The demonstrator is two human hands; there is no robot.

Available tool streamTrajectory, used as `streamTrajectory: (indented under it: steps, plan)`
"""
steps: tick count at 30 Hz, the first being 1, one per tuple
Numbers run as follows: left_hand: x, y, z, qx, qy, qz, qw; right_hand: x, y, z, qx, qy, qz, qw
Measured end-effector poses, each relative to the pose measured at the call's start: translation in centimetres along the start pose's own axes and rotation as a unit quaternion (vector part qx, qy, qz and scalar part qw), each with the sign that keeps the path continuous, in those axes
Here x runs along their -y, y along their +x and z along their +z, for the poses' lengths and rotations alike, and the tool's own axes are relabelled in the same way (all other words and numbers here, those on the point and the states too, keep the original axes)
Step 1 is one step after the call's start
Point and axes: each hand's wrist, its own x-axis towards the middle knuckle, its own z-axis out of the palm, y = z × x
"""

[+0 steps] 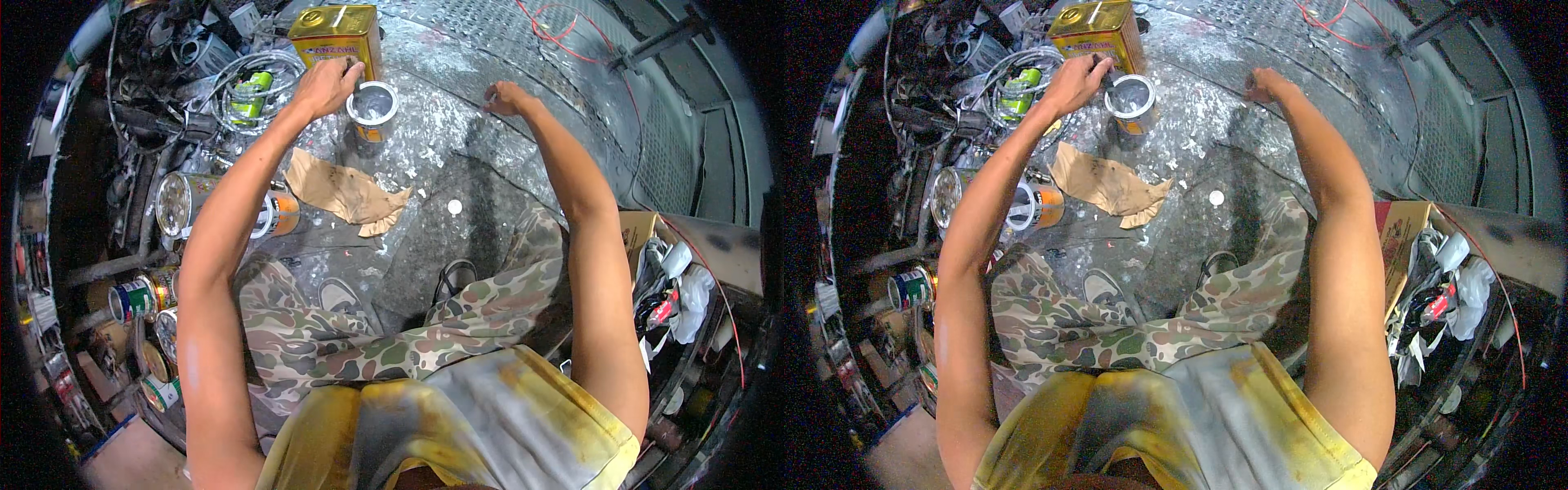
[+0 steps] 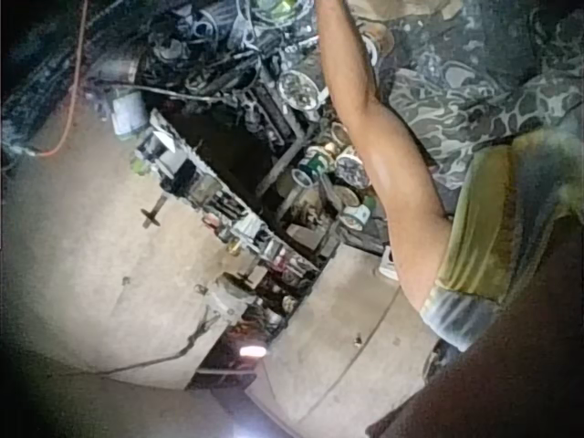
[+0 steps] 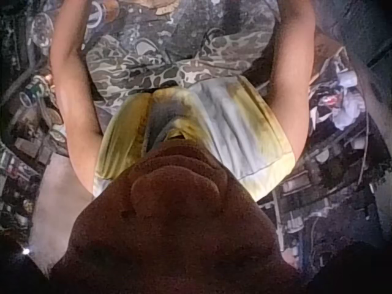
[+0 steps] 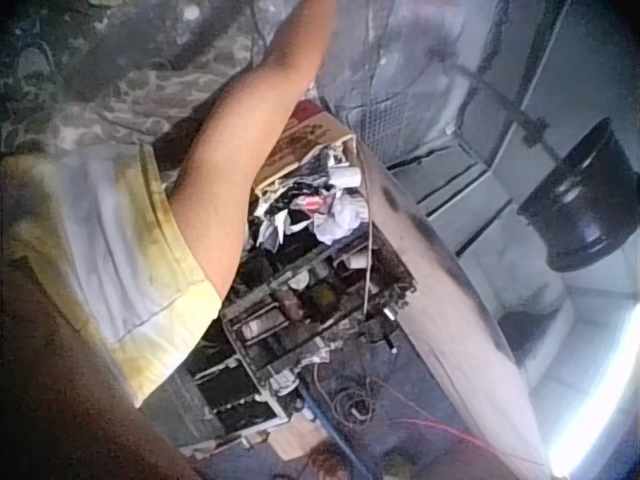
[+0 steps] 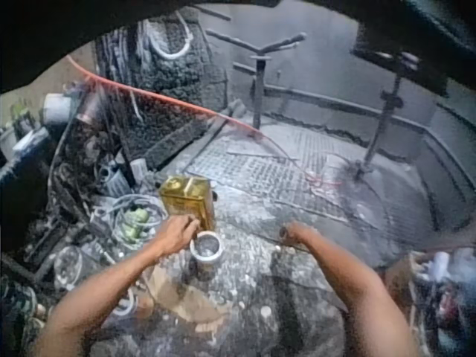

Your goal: The person pries open the lid of a metal thinner can using a screwdriver, removes the lid of a smaller metal container, and pours the liquid into the container while sitting on the floor.

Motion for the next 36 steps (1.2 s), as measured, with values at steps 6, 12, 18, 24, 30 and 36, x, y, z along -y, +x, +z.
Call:
streamTrajectory:
  steps: [6, 12, 18, 24, 30, 36]
  plan:
    - [1.9, -0.4, 1.0, -0.056, -0.04, 0.09, 0.994, 1.1, -0.2, -0.5, 0.009, 0.006, -0.012, 1.0]
    - [1.7, -0.4, 0.3, -0.01, -0.078, 0.003, 0.997, 1.0, -0.3, -0.8, 0.02, 0.016, -0.028, 0.999]
    - [1.0, -1.0, -3.5, -0.072, -0.117, 0.065, 0.988, 1.5, 0.2, -0.7, -0.019, 0.011, -0.061, 0.998]
    - [0.0, -2.2, -8.1, -0.081, -0.127, 0.066, 0.986, 2.4, 0.2, -1.1, -0.018, -0.009, -0.069, 0.997]
    - [2.0, -1.6, -8.6, -0.071, -0.141, 0.018, 0.987, 4.4, 0.1, -1.8, -0.005, 0.003, -0.054, 0.999]
    - [5.7, -0.2, -2.2, 0.008, -0.291, -0.156, 0.944, 10.9, -0.8, 1.3, 0.048, -0.033, -0.184, 0.981]
